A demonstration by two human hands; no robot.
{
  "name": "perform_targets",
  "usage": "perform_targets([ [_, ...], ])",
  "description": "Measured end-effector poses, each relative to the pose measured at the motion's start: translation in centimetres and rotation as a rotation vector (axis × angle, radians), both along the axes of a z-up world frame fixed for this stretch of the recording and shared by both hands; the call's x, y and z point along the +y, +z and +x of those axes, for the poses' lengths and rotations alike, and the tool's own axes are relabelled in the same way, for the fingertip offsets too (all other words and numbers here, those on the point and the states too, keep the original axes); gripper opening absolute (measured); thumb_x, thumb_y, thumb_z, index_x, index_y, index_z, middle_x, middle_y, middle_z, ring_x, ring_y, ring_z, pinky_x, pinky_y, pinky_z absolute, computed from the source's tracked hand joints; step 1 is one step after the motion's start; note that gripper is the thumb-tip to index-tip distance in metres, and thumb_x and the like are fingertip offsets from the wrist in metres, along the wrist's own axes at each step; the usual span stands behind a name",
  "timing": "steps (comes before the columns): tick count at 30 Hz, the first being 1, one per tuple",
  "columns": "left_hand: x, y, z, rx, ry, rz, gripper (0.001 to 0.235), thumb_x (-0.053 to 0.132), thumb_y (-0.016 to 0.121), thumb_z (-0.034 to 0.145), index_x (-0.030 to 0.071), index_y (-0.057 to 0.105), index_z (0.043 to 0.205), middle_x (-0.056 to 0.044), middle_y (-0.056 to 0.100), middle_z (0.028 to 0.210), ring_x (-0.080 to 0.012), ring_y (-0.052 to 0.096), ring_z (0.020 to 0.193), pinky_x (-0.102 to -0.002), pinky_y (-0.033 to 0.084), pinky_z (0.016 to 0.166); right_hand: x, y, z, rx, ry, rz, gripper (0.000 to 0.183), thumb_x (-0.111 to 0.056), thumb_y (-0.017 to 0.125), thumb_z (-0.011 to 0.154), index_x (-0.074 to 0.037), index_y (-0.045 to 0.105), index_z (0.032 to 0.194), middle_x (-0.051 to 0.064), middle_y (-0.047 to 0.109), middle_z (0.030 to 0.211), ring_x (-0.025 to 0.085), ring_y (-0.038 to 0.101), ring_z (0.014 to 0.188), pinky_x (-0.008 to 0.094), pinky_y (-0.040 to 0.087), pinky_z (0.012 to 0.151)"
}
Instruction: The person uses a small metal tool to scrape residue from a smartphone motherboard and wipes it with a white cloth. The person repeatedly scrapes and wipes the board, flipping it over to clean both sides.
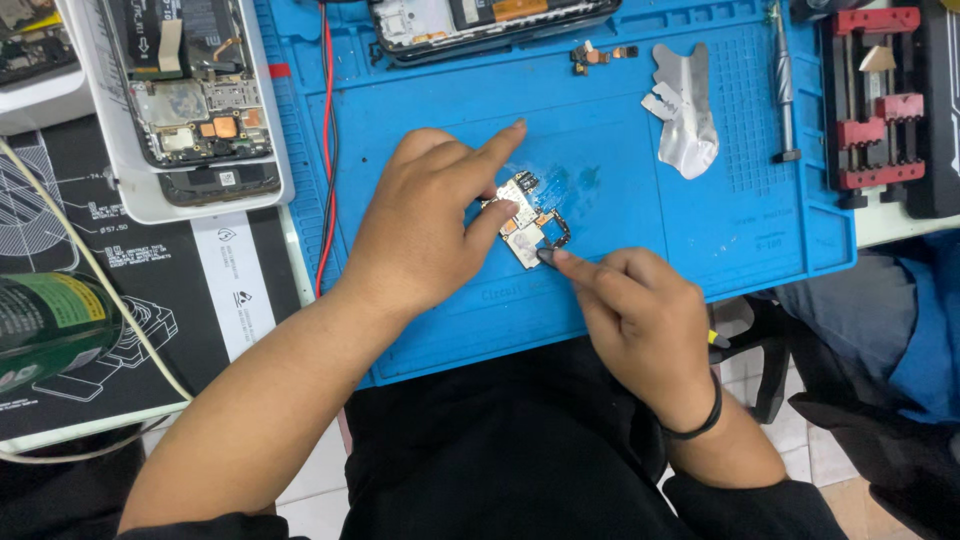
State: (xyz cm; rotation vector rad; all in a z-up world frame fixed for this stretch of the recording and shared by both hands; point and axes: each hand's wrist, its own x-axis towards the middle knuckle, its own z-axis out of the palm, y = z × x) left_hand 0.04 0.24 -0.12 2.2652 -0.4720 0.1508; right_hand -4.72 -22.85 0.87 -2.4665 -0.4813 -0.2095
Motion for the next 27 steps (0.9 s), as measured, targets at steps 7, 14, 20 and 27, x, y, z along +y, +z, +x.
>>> perform_targets([
  [7,0.6,-0.5,0.2,0.011,-0.082,-0.009,0.037,0.016,0.074,0.098,0.010,0.070,0.134,-0.004,0.069,0.096,-0.0264,0.056,0.104,-0.040,0.045,0.099,-3.0,1.5,5.7,-0.214,0.019,-0.232,0.023,0.003,0.079,0.096,-0.008,0.080,0.116,0.011,0.066,0.093,0.027,0.065,0.085,0.035,0.051,0.074],
  [14,1.3,-0.3,0.4,-0.039,-0.198,0.035,0.061,0.031,0.084,0.081,0.007,0.067,0.134,-0.008,0.066,0.103,-0.0305,0.052,0.113,-0.042,0.042,0.105,-2.5,3.8,4.5,0.008,0.106,-0.055,0.025,-0.003,0.080,0.088,-0.004,0.075,0.113,0.014,0.069,0.109,0.028,0.069,0.096,0.035,0.054,0.083],
  [20,1.0,0.1,0.5,0.058,-0.155,-0.002,0.057,0.031,0.092,0.071,0.007,0.069,0.117,-0.004,0.065,0.098,-0.0308,0.053,0.111,-0.043,0.043,0.098,0.2,2.0,1.3,0.208,0.053,0.062,0.037,-0.010,0.086,0.079,-0.005,0.075,0.114,0.010,0.072,0.102,0.022,0.070,0.088,0.032,0.055,0.076],
  [27,0.3,-0.1,0.2,0.219,-0.027,-0.200,0.038,0.019,0.088,0.084,0.007,0.061,0.107,-0.006,0.064,0.103,-0.0182,0.066,0.095,-0.034,0.054,0.088,1.9,-0.4,0.9,0.025,-0.043,0.222,0.037,-0.006,0.087,0.082,0.003,0.068,0.112,0.012,0.074,0.106,0.021,0.072,0.091,0.030,0.057,0.082],
])
